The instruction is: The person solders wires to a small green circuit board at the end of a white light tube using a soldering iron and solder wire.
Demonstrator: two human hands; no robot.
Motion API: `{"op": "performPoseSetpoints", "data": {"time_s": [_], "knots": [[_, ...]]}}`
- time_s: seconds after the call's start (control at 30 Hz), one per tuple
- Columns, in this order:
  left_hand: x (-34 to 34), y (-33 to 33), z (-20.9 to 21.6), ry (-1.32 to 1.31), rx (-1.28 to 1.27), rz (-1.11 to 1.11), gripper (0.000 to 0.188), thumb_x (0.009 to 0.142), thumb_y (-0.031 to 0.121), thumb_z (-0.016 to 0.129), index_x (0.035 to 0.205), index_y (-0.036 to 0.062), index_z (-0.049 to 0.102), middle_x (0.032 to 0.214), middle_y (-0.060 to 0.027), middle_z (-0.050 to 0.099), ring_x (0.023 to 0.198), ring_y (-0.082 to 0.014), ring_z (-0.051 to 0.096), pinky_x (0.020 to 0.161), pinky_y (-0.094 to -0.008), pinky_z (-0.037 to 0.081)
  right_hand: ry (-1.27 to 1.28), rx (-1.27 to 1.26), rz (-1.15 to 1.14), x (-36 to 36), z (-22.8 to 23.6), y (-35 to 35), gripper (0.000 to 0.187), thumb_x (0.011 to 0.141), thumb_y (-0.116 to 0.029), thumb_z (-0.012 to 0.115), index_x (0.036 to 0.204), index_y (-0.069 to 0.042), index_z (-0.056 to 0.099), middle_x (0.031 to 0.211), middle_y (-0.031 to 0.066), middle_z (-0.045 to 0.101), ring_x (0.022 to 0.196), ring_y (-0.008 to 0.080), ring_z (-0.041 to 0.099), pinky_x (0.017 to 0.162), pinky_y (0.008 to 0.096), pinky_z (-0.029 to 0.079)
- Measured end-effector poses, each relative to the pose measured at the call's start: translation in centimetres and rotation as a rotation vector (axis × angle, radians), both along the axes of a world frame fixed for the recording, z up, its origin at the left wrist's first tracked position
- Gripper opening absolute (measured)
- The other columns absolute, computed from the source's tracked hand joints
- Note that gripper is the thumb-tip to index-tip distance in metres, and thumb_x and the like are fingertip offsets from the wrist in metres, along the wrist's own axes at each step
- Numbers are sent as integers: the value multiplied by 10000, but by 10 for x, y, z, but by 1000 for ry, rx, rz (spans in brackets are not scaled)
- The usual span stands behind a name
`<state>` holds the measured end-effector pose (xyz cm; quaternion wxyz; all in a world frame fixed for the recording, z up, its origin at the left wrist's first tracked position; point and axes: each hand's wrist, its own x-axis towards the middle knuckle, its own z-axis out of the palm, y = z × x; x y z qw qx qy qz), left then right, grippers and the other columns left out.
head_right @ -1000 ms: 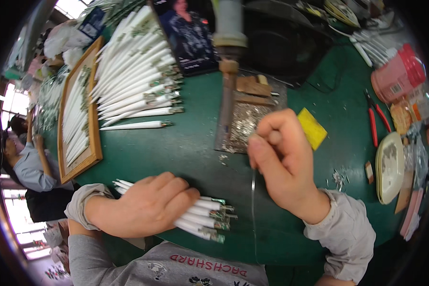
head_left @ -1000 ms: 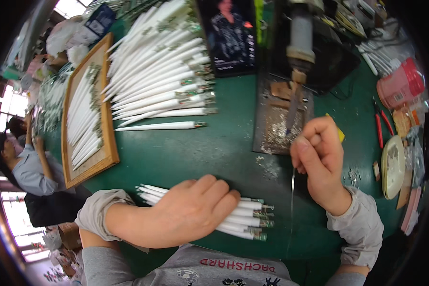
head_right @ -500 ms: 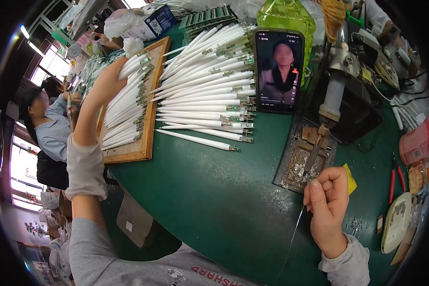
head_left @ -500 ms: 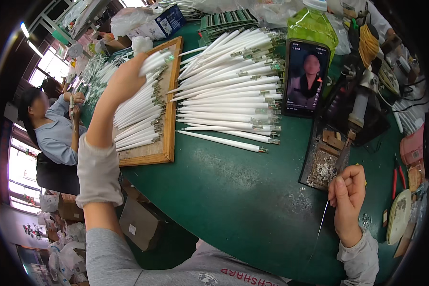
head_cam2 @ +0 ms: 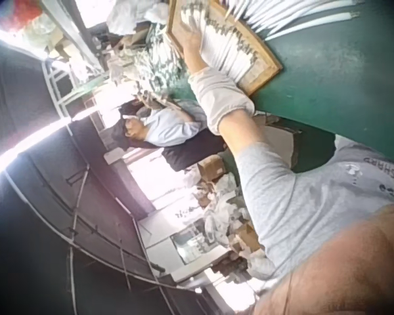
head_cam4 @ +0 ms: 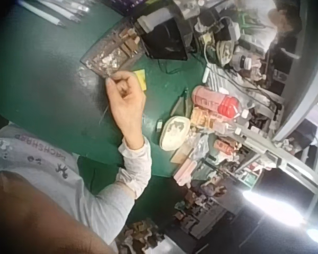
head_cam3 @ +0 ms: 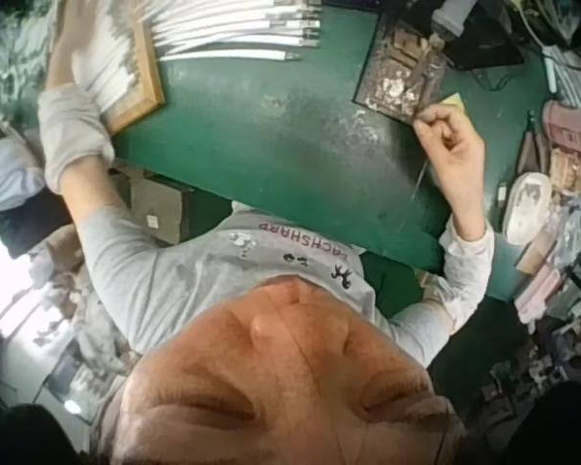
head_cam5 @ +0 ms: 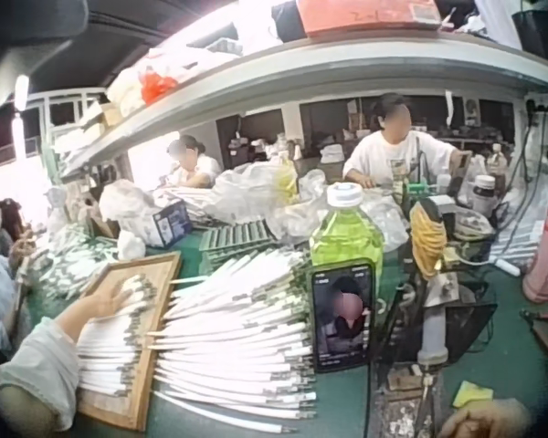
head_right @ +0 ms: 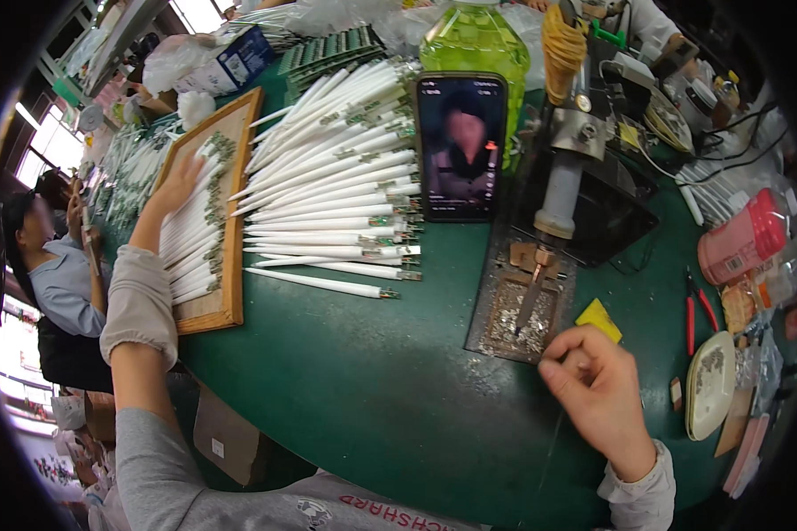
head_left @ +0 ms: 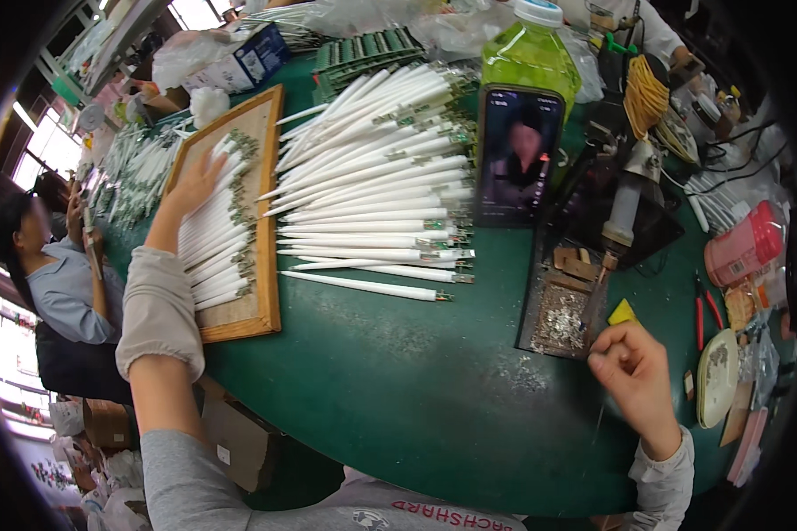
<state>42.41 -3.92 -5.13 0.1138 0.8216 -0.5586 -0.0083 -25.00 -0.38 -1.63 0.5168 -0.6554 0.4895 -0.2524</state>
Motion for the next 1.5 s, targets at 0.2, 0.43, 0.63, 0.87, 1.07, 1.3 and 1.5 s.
{"op": "performPoseSetpoints", "data": {"time_s": [0.2, 0.43, 0.63, 0.87, 1.07, 1.3, 1.5], "knots": [[-73, 10, 42, -121, -181, -218, 514, 891, 338, 616, 1274, 9, 520, 1355, -206, 472, 1276, -331, 429, 1056, -383, 331, 505, -439, -158, -17, 3, -10, 232, 782, -41, 681, 1000, -32, 601, 488, 50, 436, 414, 130, 417, 446, 283, 320], [-304, 58, 61, -126, -157, -735, 387, 678, 3, 735, 1034, 71, 602, 1123, -137, 560, 1071, -337, 546, 912, -400, 448, 788, -685, -180, -31, -17, -4, 307, 759, -93, 737, 1026, -47, 592, 510, 90, 504, 446, 239, 544, 468, 343, 418], [-353, 74, 29, -184, -107, -897, 338, 706, 101, 726, 1008, 53, 583, 976, -89, 545, 888, -267, 554, 743, -365, 456, 650, -611, -212, -39, -23, -7, 198, 785, -64, 708, 951, -21, 610, 578, 100, 544, 476, 215, 539, 471, 315, 410], [-352, 67, 1, -194, -310, -917, 269, 725, 106, 688, 967, 48, 585, 911, -74, 530, 837, -234, 543, 716, -343, 454, 422, -1009, 166, 4, 24, 17, 252, 680, 0, 712, 919, 13, 633, 654, 74, 525, 495, 196, 494, 450, 314, 390], [-350, 65, -4, -99, -358, -934, 316, 676, 49, 734, 954, 45, 585, 906, -80, 547, 808, -249, 555, 691, -345, 464, 542, -1300, 225, 29, 37, 14, 316, 624, -18, 737, 926, 7, 649, 618, 26, 457, 466, 165, 463, 391, 287, 348], [-348, 65, -3, -40, -356, -952, 304, 677, 24, 725, 950, 34, 593, 909, -85, 545, 810, -255, 554, 702, -352, 466, 623, -1144, 360, 33, 28, 19, 294, 629, 28, 714, 909, 10, 627, 653, 67, 528, 486, 235, 483, 431, 334, 357], [-346, 66, -5, -101, -367, -997, 238, 720, 82, 601, 953, 35, 586, 924, -72, 542, 837, -227, 545, 738, -328, 460, 336, -425, 23, 34, 41, -9, 101, 761, -49, 697, 790, 4, 616, 490, 27, 393, 422, 69, 365, 425, 262, 265]]}}
